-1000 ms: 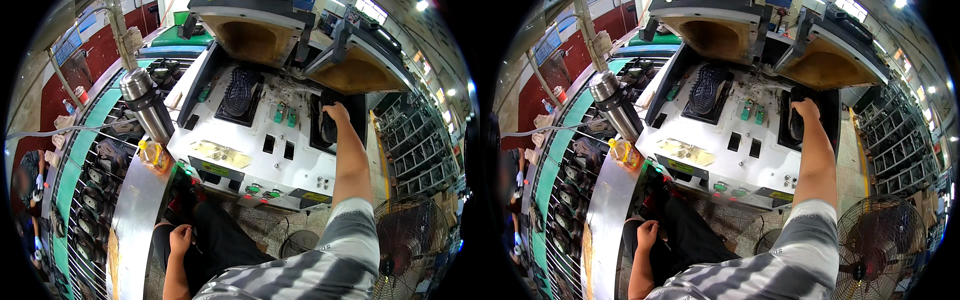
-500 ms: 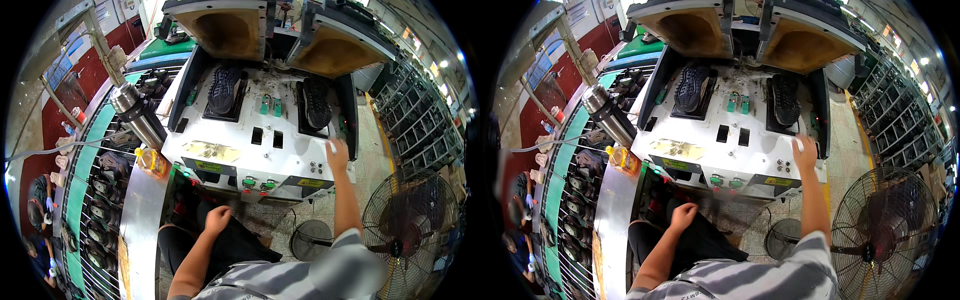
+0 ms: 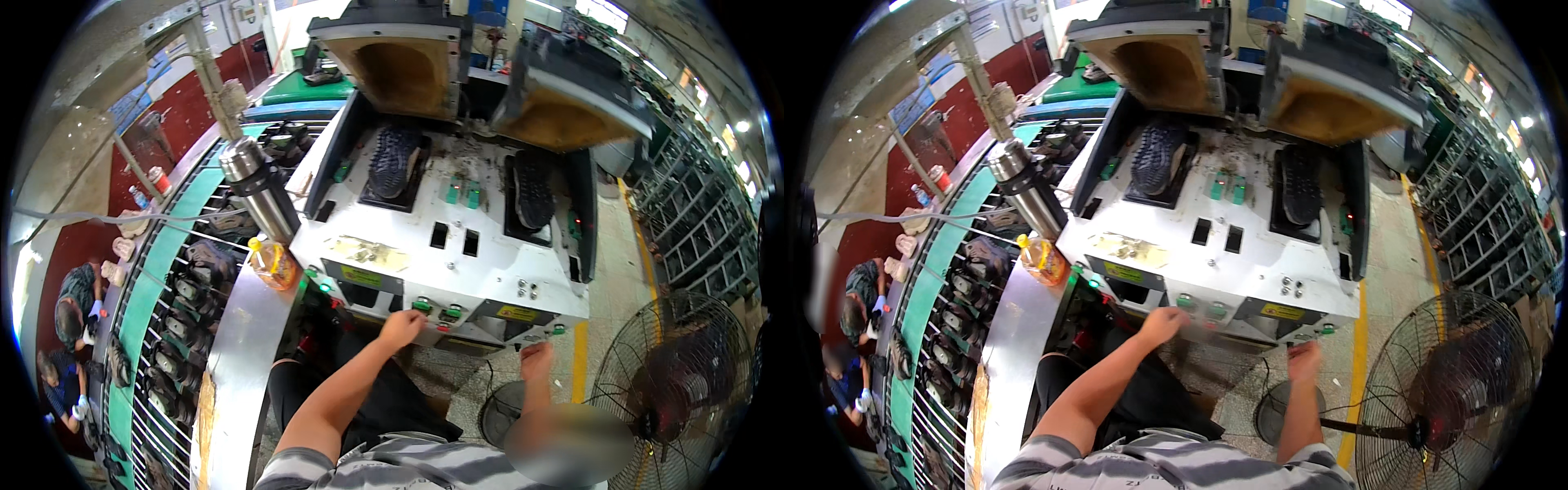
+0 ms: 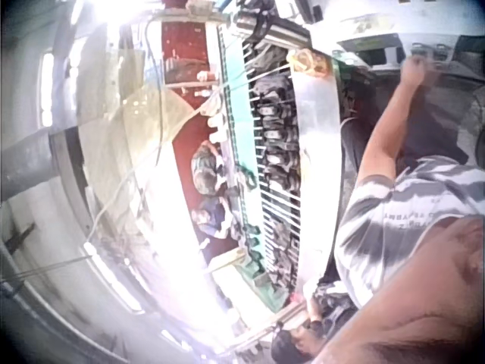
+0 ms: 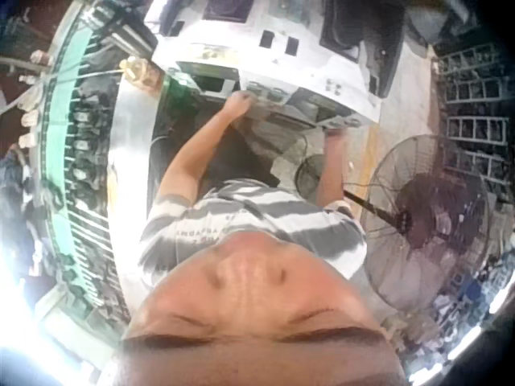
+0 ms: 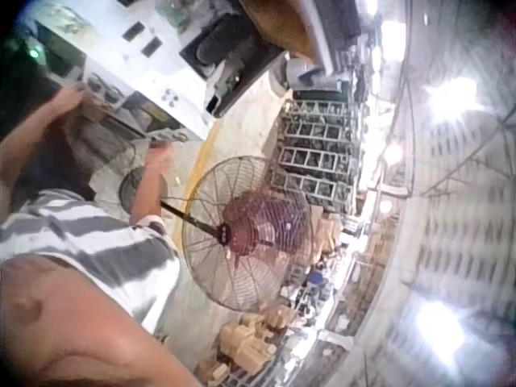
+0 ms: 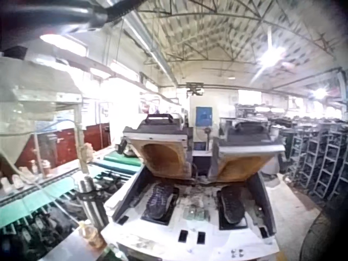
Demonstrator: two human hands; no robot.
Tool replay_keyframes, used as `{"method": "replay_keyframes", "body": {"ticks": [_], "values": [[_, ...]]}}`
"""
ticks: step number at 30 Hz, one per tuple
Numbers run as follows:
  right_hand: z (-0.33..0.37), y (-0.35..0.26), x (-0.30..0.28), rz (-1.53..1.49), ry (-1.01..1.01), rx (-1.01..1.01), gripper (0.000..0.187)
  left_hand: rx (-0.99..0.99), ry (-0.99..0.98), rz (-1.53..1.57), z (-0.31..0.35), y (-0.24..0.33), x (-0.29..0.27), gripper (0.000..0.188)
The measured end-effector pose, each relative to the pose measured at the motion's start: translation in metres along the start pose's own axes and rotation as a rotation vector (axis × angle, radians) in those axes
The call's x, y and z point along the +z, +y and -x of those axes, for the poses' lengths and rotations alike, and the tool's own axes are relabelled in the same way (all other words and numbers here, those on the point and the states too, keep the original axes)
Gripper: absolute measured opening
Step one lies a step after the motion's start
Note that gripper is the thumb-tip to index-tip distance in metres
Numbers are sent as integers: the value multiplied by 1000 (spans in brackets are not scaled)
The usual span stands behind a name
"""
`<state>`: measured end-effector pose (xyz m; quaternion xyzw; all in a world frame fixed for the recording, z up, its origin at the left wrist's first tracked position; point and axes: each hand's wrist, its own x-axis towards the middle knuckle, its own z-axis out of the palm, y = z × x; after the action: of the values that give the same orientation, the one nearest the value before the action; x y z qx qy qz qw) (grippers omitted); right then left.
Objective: The person picks up partially assembled shoes from a conveyor belt, places them into a dual-chamber sole pressing machine, activates the press, and then places the pressed shoes back onto the conveyor.
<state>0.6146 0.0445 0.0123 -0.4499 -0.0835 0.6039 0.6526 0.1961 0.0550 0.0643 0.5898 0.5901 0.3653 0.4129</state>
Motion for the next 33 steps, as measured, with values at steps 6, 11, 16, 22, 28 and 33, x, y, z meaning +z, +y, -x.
{"method": "replay_keyframes", "body": {"ticks": [6, 11, 16, 22, 28, 33], "values": [[137, 120, 218, 1189, -1064, -744, 23, -360, 670, -434, 103, -96, -185, 30], [72, 167, 419, 1049, -723, -1154, 55, -877, 879, -730, 270, -183, -255, 35], [-52, 145, 597, 1414, -225, -1196, 86, -802, 1194, -723, 319, -195, -228, 30], [-29, 147, 632, 1935, -14, -512, 114, -902, 1196, -763, 322, -179, -230, 30], [0, 153, 594, 1610, 95, -766, 102, -899, 1180, -717, 322, -174, -238, 30], [14, 154, 500, 1142, -178, -1039, 104, -838, 1219, -676, 333, -174, -238, 29]]}}
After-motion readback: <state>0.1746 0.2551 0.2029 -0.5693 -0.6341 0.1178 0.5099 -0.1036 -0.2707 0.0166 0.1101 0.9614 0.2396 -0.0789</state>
